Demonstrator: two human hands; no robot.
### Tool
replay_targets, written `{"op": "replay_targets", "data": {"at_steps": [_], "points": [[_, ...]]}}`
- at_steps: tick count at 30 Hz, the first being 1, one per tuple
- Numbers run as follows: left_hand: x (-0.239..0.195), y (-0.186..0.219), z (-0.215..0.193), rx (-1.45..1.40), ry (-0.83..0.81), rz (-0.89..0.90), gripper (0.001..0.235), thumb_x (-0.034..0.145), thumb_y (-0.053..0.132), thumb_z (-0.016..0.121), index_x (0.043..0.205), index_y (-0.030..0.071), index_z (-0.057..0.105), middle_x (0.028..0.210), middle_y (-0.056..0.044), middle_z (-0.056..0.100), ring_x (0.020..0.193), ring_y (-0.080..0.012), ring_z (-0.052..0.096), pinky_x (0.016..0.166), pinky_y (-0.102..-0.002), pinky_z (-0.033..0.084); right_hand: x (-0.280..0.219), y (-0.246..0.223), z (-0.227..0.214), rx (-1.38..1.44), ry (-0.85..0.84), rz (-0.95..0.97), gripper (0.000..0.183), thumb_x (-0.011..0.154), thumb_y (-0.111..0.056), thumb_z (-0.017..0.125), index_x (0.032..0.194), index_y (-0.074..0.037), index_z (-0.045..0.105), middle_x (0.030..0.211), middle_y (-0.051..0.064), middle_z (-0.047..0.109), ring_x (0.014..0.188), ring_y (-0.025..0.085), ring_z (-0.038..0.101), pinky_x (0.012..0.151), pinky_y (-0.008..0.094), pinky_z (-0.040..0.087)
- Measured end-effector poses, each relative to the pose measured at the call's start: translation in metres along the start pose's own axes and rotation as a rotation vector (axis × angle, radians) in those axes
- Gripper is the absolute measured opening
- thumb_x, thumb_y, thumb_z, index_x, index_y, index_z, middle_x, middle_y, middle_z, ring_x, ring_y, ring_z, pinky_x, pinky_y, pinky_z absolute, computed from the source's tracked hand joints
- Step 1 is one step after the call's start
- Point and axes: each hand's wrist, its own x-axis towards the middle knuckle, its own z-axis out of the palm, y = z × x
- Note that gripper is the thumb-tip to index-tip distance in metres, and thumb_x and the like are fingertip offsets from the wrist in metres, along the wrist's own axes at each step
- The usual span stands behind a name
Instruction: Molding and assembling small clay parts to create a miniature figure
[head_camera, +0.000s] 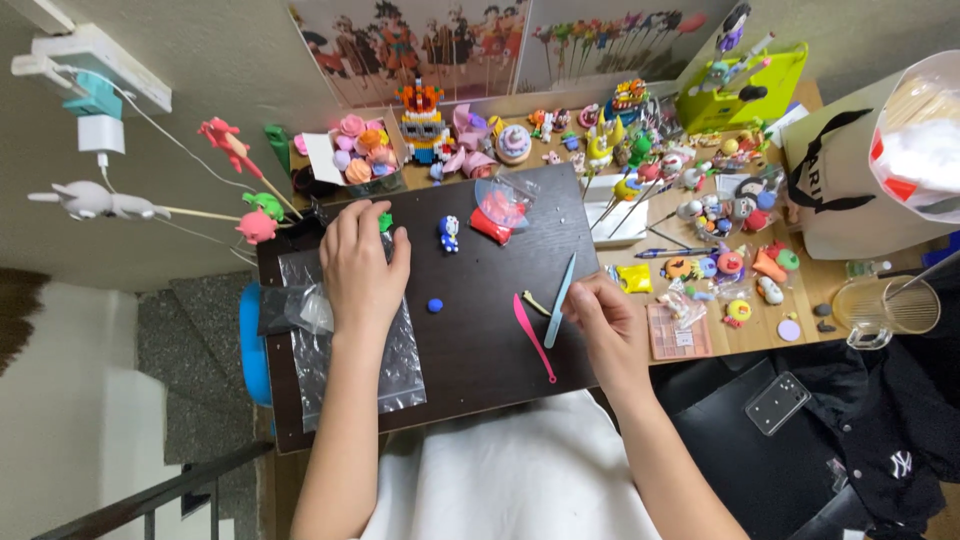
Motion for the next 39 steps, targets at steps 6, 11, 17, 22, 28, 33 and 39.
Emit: {"op": "replay_targets", "data": {"at_steps": [6, 11, 17, 22, 28, 33, 39], "points": [[-0.008, 0.020, -0.039, -0.235, 0.048, 0.021, 0.026, 0.094, 0.017, 0.070, 0.121, 0.016, 0.069, 0.120, -0.005, 0.061, 0.111, -0.0304, 0.062, 0.096, -0.046, 0.050, -0.001, 0.004, 0.004, -0.009, -0.038, -0.025, 0.034, 0.110, -0.017, 0.053, 0.078, -0.008, 0.062, 0.067, 0.003, 0.052, 0.064, 0.011, 0.043, 0.060, 0.025, 0.040], [-0.031, 0.041, -0.066, -0.433, 0.034, 0.005, 0.020, 0.096, 0.012, 0.069, 0.116, 0.015, 0.073, 0.117, -0.005, 0.064, 0.110, -0.0294, 0.064, 0.096, -0.043, 0.050, -0.005, -0.006, 0.020, -0.005, -0.011, -0.045, 0.006, 0.100, -0.007, 0.067, 0.101, -0.001, 0.069, 0.077, 0.007, 0.059, 0.067, 0.011, 0.053, 0.063, 0.025, 0.048], [-0.045, 0.084, -0.079, -0.740, -0.038, 0.074, 0.017, 0.092, 0.005, 0.069, 0.104, 0.013, 0.077, 0.101, -0.006, 0.070, 0.099, -0.0302, 0.070, 0.089, -0.042, 0.055, -0.016, -0.004, 0.044, 0.075, -0.056, 0.101, 0.018, 0.101, -0.009, 0.062, 0.107, 0.000, 0.076, 0.082, 0.012, 0.077, 0.066, 0.010, 0.060, 0.064, 0.025, 0.051], [-0.038, 0.096, -0.071, -0.831, -0.046, 0.198, 0.019, 0.088, 0.010, 0.076, 0.106, 0.013, 0.079, 0.101, -0.002, 0.073, 0.096, -0.0240, 0.072, 0.087, -0.037, 0.057, -0.012, 0.011, 0.045, 0.073, -0.178, 0.152, 0.019, 0.099, -0.014, 0.067, 0.088, -0.004, 0.078, 0.059, 0.006, 0.067, 0.055, 0.008, 0.052, 0.055, 0.022, 0.046], [-0.038, 0.096, -0.068, -0.807, -0.038, 0.259, 0.014, 0.090, 0.008, 0.077, 0.103, 0.010, 0.078, 0.098, -0.005, 0.073, 0.092, -0.0276, 0.071, 0.080, -0.038, 0.057, -0.008, 0.002, 0.034, 0.034, -0.267, 0.089, 0.027, 0.100, -0.011, 0.064, 0.079, -0.001, 0.078, 0.066, 0.011, 0.070, 0.057, 0.013, 0.054, 0.055, 0.025, 0.049], [-0.044, 0.086, -0.063, -0.841, -0.099, 0.189, 0.006, 0.093, 0.009, 0.074, 0.098, 0.011, 0.077, 0.096, -0.004, 0.072, 0.092, -0.0280, 0.071, 0.081, -0.039, 0.057, -0.012, 0.008, 0.030, 0.013, -0.315, 0.143, 0.031, 0.105, -0.017, 0.056, 0.093, -0.001, 0.080, 0.069, 0.012, 0.069, 0.059, 0.014, 0.055, 0.051, 0.025, 0.049], [-0.030, 0.074, -0.071, -0.837, -0.103, 0.108, 0.007, 0.090, 0.013, 0.079, 0.091, 0.012, 0.072, 0.093, -0.004, 0.070, 0.089, -0.0279, 0.070, 0.079, -0.038, 0.056, 0.040, -0.048, 0.035, -0.545, -0.258, -0.195, 0.025, 0.098, -0.020, 0.069, 0.120, -0.009, 0.076, 0.097, 0.013, 0.075, 0.086, 0.030, 0.067, 0.071, 0.039, 0.054]]}}
